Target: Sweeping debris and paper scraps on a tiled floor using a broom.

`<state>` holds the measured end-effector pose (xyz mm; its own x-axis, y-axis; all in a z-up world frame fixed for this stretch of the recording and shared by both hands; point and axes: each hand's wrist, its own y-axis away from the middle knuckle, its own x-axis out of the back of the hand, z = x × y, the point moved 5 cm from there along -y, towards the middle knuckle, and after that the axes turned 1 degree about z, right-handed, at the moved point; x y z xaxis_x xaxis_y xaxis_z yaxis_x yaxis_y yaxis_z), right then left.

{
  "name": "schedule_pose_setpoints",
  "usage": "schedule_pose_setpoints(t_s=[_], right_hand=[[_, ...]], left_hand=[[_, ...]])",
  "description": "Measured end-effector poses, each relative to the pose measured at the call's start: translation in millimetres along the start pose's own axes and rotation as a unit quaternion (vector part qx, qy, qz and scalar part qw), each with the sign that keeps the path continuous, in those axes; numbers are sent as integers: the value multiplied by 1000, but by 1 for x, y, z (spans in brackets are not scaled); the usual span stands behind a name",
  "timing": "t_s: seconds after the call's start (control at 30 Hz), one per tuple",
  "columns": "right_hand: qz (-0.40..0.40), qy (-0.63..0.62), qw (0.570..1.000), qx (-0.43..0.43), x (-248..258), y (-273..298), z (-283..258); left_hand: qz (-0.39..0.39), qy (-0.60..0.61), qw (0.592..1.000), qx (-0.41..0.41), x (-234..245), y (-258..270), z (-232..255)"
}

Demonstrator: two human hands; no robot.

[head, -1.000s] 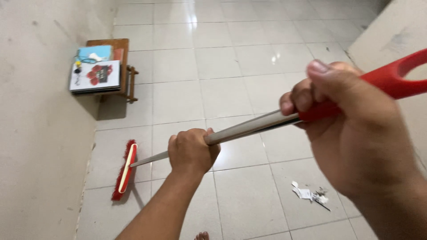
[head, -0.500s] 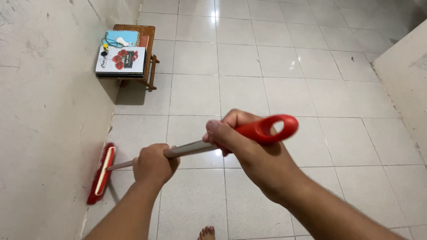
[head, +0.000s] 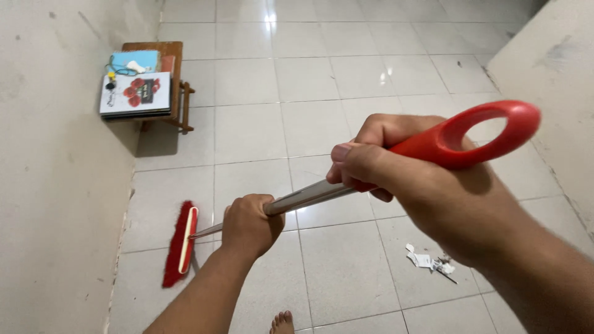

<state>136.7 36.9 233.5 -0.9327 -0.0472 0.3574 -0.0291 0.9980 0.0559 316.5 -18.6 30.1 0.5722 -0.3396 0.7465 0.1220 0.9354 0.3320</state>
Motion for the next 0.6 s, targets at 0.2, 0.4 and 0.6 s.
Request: schedule_pose_setpoints(t_s=[0.2, 0.4, 0.6], right_hand=[[86, 69, 993, -43, 63, 42, -10], [132, 80, 987, -48, 134, 91, -1], [184, 90, 977, -55, 203, 147, 16]], left_hand=[[-13, 29, 997, -77, -36, 20, 72], [-66, 38, 991, -109, -89, 45, 142], [-84, 50, 981, -170, -140, 77, 215]])
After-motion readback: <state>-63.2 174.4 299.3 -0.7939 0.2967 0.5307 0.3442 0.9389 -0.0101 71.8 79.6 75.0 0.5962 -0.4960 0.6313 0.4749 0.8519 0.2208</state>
